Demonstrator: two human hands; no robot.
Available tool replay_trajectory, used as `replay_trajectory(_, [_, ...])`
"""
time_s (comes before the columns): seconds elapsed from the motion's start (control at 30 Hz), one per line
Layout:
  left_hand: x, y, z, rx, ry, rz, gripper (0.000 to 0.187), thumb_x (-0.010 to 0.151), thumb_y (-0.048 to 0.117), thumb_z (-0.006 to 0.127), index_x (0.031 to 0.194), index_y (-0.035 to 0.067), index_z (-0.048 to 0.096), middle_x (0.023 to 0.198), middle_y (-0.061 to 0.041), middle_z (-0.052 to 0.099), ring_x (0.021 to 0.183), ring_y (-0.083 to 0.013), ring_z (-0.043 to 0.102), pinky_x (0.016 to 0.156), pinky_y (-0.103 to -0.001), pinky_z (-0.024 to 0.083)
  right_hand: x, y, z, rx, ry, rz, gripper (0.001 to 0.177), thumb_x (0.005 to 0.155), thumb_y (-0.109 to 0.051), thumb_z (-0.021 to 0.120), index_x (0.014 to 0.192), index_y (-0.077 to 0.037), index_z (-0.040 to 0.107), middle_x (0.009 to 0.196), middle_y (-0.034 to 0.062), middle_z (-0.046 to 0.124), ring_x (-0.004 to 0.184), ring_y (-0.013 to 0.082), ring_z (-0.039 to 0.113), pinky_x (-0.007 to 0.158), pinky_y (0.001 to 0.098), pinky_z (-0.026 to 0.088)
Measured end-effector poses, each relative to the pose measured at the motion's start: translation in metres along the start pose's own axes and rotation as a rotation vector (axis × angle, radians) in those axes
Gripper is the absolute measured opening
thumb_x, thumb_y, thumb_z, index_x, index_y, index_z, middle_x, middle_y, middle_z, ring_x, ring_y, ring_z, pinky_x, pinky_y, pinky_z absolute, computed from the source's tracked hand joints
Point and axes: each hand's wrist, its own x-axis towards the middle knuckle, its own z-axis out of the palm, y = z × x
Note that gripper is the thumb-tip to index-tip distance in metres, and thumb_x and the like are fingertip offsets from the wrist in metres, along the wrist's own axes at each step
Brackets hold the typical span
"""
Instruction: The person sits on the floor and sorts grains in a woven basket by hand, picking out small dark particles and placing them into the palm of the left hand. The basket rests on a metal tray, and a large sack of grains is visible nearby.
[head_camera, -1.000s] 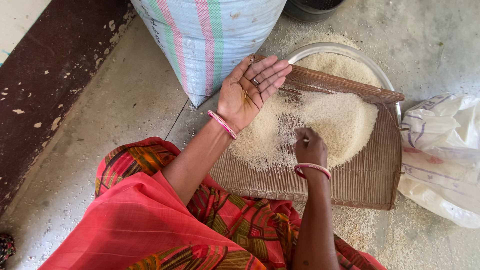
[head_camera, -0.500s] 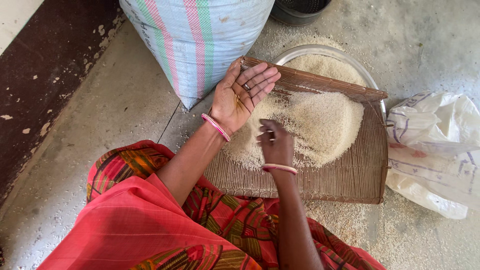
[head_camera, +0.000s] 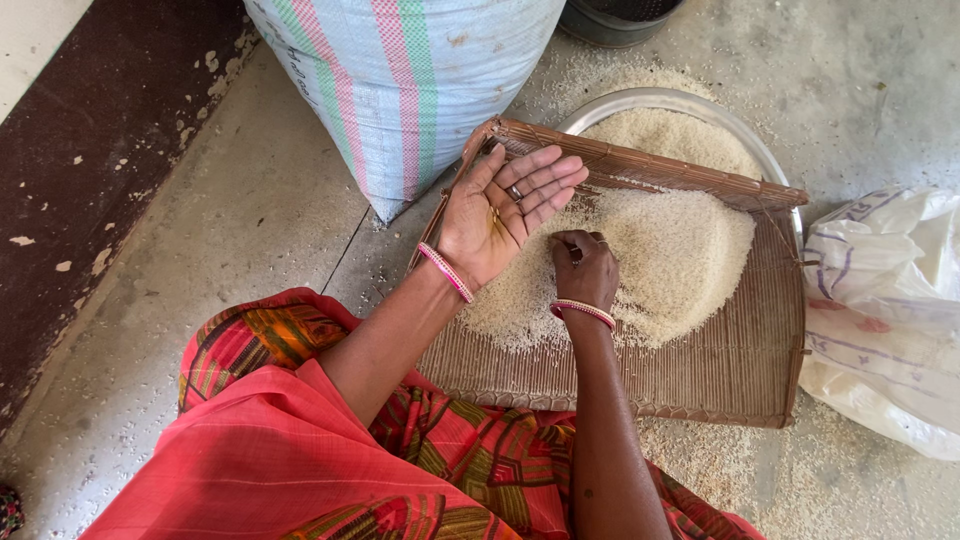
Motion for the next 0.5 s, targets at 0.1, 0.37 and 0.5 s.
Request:
replay_trajectory(0.1, [-0.001, -0.001, 0.0, 0.0, -0.001, -0.003, 0.062, 0.114, 0.037, 0.028, 0.136, -0.016, 0.05, 0.139, -0.034, 0.056, 0.134, -0.0403, 0.055, 0.117, -0.046, 0.046, -0.003, -0.006, 0.001, -0.054, 0.033, -0.029, 0.012, 0.089, -0.018, 0.075, 0.095, -0.009, 0.079, 0.095, 0.0128, 0.072, 0.077, 0.0277, 0.07, 0.073, 0.0427, 0.056])
replay_trajectory(0.37, [0.002, -0.001, -0.002, -0.001, -0.015, -0.03, 0.062, 0.113, 0.038, 0.028, 0.135, -0.015, 0.053, 0.138, -0.033, 0.057, 0.134, -0.0403, 0.055, 0.118, -0.047, 0.046, 0.002, 0.001, 0.015, -0.279, 0.047, -0.165, 0.014, 0.084, -0.013, 0.073, 0.087, -0.001, 0.067, 0.084, 0.0153, 0.069, 0.072, 0.0293, 0.065, 0.067, 0.0457, 0.053])
replay_trajectory(0.5, [-0.001, -0.001, -0.007, 0.005, -0.003, -0.014, 0.061, 0.113, 0.038, 0.029, 0.135, -0.015, 0.053, 0.138, -0.034, 0.057, 0.134, -0.0403, 0.055, 0.118, -0.047, 0.046, -0.01, 0.035, 0.005, -0.06, 0.02, 0.11, 0.01, 0.093, -0.013, 0.063, 0.092, -0.003, 0.065, 0.077, 0.0131, 0.068, 0.065, 0.0233, 0.063, 0.065, 0.0396, 0.053])
